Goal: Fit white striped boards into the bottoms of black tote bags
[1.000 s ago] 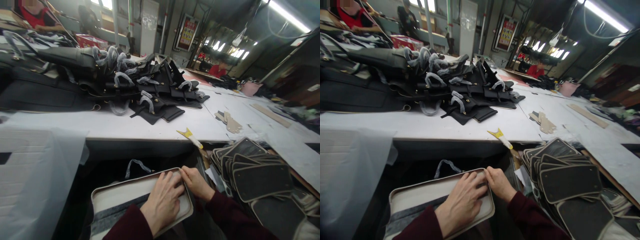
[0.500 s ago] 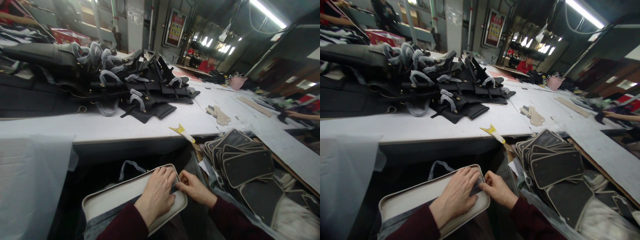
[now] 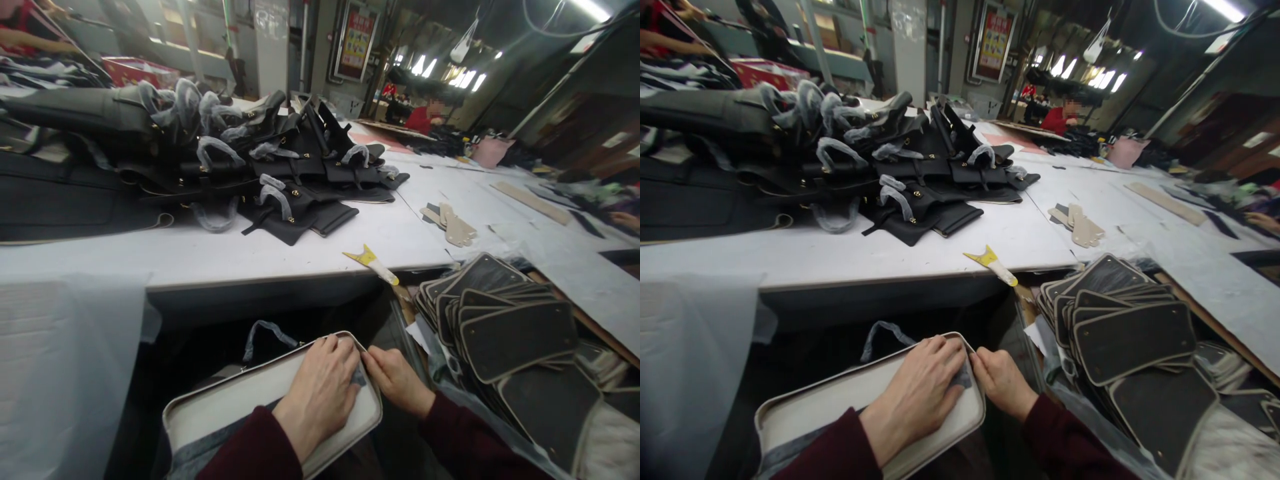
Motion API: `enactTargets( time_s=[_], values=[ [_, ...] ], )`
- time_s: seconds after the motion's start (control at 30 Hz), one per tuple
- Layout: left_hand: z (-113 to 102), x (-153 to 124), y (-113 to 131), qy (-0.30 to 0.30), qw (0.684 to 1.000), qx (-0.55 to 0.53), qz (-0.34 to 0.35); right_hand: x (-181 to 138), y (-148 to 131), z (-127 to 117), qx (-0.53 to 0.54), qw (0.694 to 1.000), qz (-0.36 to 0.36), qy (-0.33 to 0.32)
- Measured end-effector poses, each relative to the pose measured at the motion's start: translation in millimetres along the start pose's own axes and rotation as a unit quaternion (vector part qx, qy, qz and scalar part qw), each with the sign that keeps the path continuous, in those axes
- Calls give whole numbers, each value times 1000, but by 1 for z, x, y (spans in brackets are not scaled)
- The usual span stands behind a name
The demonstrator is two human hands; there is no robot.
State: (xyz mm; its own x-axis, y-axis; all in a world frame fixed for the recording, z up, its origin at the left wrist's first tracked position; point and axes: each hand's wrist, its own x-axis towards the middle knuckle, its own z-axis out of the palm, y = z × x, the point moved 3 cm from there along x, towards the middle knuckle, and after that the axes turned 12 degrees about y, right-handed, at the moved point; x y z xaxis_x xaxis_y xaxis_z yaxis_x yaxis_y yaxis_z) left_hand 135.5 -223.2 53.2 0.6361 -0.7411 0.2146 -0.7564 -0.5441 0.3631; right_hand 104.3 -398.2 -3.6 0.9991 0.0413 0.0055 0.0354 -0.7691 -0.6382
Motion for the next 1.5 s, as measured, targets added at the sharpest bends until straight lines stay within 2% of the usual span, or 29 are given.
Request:
enactTargets(
  time_s=[0.2,0.37,0.5,0.63,0.73,0.8,0.93,1.1,1.17,1.3,1.5],
  values=[
    [8,-1,3,-2,999,37,13,0,-13,-4,2,1000,8,16],
    [3,-5,2,6,1000,2,5,-16,-20,4,81,994,68,32],
    [-1,-7,1,9,1000,-11,-5,-37,-12,15,231,960,148,57],
    [-1,-10,2,12,1000,-21,-4,-61,-4,28,300,919,233,101],
    [-1,-13,4,6,1000,-28,-1,-75,-5,34,322,902,274,93],
    [0,-14,6,0,1000,-20,10,-79,-7,32,286,917,264,93],
    [3,-15,9,-14,999,9,34,-75,-9,22,135,972,168,92],
    [6,-16,11,-30,998,31,39,-67,-10,9,55,990,106,79],
    [6,-15,12,-34,998,33,39,-65,-13,6,38,992,97,70],
    [4,-11,12,-24,998,28,45,-63,-20,5,54,989,126,63],
    [-4,-2,0,-14,998,2,55,-60,-24,15,209,947,205,130]
  ],
)
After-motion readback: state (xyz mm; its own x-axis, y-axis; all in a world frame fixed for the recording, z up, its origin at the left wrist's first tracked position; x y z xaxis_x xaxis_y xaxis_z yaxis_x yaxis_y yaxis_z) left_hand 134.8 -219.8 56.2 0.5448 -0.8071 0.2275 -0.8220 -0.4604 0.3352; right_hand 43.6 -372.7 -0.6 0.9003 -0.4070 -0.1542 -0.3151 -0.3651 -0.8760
